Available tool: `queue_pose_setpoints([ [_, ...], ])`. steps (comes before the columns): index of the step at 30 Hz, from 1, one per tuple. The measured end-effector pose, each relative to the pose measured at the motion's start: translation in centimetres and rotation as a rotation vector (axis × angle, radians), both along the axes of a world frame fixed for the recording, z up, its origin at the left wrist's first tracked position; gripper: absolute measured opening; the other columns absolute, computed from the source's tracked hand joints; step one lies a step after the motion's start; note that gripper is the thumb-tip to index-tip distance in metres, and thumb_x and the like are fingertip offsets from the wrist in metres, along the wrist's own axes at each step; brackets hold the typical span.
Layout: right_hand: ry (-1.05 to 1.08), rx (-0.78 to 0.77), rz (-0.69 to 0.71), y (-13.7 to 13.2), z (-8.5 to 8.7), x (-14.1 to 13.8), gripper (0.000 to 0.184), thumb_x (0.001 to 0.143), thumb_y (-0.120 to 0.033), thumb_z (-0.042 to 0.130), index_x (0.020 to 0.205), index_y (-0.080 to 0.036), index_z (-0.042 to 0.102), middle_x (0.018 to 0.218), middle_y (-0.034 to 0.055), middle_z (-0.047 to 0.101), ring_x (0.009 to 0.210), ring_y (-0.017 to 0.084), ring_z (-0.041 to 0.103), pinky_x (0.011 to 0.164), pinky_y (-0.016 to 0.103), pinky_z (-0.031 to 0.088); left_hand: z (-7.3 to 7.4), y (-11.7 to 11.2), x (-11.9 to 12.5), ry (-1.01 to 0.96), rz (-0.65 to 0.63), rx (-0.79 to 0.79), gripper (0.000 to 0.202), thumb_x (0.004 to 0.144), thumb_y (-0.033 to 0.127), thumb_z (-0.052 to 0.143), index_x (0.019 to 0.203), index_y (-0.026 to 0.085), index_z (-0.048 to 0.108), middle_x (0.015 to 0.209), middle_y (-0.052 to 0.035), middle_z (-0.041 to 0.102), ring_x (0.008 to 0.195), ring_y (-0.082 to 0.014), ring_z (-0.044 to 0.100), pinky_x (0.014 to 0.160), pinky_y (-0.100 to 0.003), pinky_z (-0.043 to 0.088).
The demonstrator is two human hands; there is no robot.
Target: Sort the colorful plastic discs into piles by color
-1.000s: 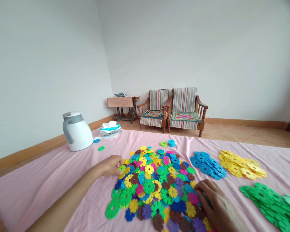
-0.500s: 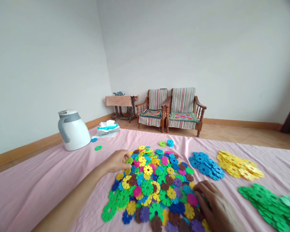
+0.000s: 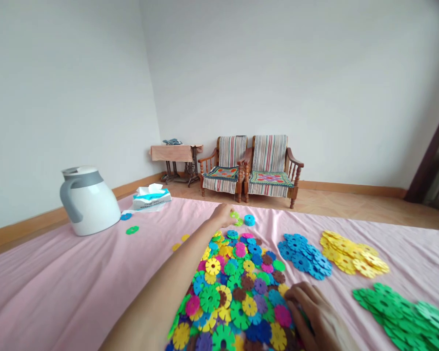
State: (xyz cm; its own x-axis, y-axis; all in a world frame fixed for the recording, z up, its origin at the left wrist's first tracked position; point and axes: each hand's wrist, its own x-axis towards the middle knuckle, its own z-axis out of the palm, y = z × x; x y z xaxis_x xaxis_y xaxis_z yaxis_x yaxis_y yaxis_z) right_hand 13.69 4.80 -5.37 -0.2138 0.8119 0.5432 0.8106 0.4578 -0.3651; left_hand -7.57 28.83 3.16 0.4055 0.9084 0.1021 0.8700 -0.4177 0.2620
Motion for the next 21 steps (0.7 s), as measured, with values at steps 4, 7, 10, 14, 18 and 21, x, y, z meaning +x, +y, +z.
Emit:
queue_pose_setpoints([
  [4,-0.010,-0.008,0.008,0.1,-0.2,0.1,0.019,0.094,-0.024,0.041,0.087,-0.024,0.059,0.084,0.0038,0.064,0.077,0.017,0.063,0.069,0.027,0.052,-1.3,2.1,1.9,0.048,0.024,-0.032,0.029,0.092,0.031,0.057,0.117,0.016,0.057,0.117,-0.0081,0.059,0.100,-0.0225,0.061,0.083,-0.042,0.052],
  [7,-0.034,-0.028,-0.001,0.2,-0.3,0.1,0.018,0.093,-0.024,0.042,0.087,-0.024,0.059,0.085,0.0041,0.064,0.077,0.018,0.063,0.069,0.027,0.052,-1.9,3.0,2.2,0.067,0.030,-0.053,0.027,0.092,0.030,0.057,0.116,0.016,0.057,0.117,-0.0082,0.059,0.100,-0.0220,0.061,0.084,-0.041,0.052],
  [10,-0.054,-0.021,-0.010,0.3,-0.2,0.2,0.017,0.093,-0.024,0.043,0.087,-0.024,0.058,0.084,0.0044,0.065,0.076,0.018,0.063,0.068,0.027,0.052,-2.2,3.5,2.3,0.073,0.028,-0.068,0.028,0.093,0.030,0.057,0.117,0.016,0.057,0.118,-0.0084,0.059,0.100,-0.0220,0.060,0.084,-0.042,0.052],
  [14,-0.064,-0.023,-0.005,0.3,-0.2,0.3,0.016,0.093,-0.024,0.043,0.088,-0.024,0.058,0.085,0.0043,0.065,0.077,0.018,0.063,0.069,0.026,0.052,-2.3,3.6,2.4,0.072,0.021,-0.090,0.028,0.092,0.030,0.057,0.116,0.016,0.057,0.117,-0.0083,0.059,0.100,-0.0221,0.061,0.084,-0.041,0.052],
  [18,-0.053,-0.034,-0.020,0.3,-0.4,0.2,0.016,0.093,-0.023,0.042,0.089,-0.024,0.058,0.086,0.0044,0.065,0.078,0.018,0.063,0.070,0.027,0.052,-2.3,3.4,2.5,0.074,0.022,-0.111,0.028,0.092,0.030,0.057,0.116,0.016,0.057,0.117,-0.0081,0.059,0.099,-0.0220,0.061,0.083,-0.041,0.052],
  [21,-0.044,-0.034,-0.020,0.3,-0.5,0.2,0.015,0.093,-0.023,0.043,0.088,-0.024,0.058,0.086,0.0044,0.064,0.078,0.018,0.063,0.070,0.027,0.052,-2.2,3.3,2.5,0.072,0.020,-0.121,0.028,0.092,0.030,0.057,0.116,0.016,0.057,0.117,-0.0080,0.059,0.099,-0.0222,0.061,0.083,-0.041,0.052],
])
